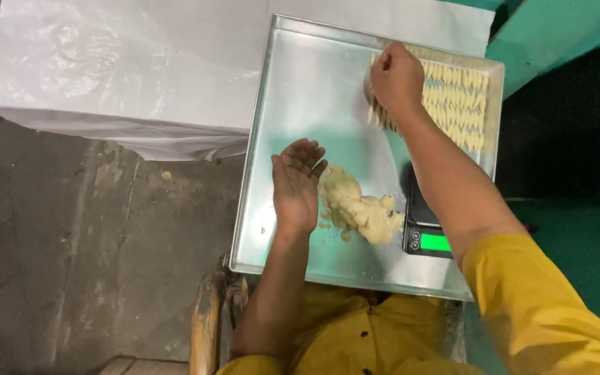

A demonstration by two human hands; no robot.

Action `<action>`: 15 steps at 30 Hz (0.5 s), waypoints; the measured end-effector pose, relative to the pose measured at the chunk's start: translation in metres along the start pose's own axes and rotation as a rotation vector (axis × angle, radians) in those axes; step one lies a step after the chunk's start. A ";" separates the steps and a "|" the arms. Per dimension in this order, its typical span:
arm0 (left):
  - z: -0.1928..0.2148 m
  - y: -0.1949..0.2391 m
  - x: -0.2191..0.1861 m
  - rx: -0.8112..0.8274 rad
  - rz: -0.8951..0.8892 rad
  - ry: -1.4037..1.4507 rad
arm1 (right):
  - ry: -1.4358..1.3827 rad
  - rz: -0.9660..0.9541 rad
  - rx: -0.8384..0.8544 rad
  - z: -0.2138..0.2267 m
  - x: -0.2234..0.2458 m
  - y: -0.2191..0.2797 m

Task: The person portions dough from a large mass on a metal tray, weighs small pieces on a digital scale, and rolls them into uniform shapes by hand. The shaped dough pieces are placed in rows on the tray.

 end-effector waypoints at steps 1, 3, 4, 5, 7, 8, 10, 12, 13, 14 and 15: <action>0.001 -0.001 0.002 -0.005 0.000 0.001 | 0.001 0.000 0.005 -0.004 0.003 -0.007; 0.003 0.000 0.005 -0.020 -0.016 -0.052 | 0.112 0.207 -0.071 -0.011 0.011 -0.018; 0.002 -0.001 0.005 -0.021 -0.016 -0.053 | 0.111 0.206 -0.070 -0.019 0.010 -0.024; 0.000 -0.001 0.005 -0.044 -0.014 -0.067 | 0.204 0.185 -0.047 -0.026 0.008 -0.029; -0.001 0.000 0.005 -0.062 -0.008 -0.081 | 0.299 0.161 -0.028 -0.032 0.009 -0.033; -0.001 0.000 0.005 -0.105 0.010 -0.083 | 0.482 0.172 0.033 -0.032 0.012 -0.035; 0.001 -0.001 0.005 -0.148 0.027 -0.082 | 0.667 0.184 0.095 -0.027 0.011 -0.040; 0.005 0.000 0.003 -0.120 -0.024 -0.074 | 0.670 0.258 0.040 -0.018 0.005 -0.043; 0.005 0.001 0.003 -0.124 -0.023 -0.071 | 0.672 0.260 0.043 -0.010 0.001 -0.051; 0.005 0.001 0.000 -0.117 -0.048 -0.077 | 0.501 0.224 0.042 -0.002 -0.003 -0.057; 0.004 0.002 -0.002 -0.110 -0.073 -0.082 | 0.330 0.188 0.039 0.006 -0.008 -0.064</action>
Point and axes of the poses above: each hand's wrist, its own y-axis away from the middle knuckle, its own z-axis out of the back of the hand, x = y × z, the point moved 1 cm from there along -y, towards the middle knuckle, and after that the axes turned 5 degrees about -z, right-handed, at the moved point
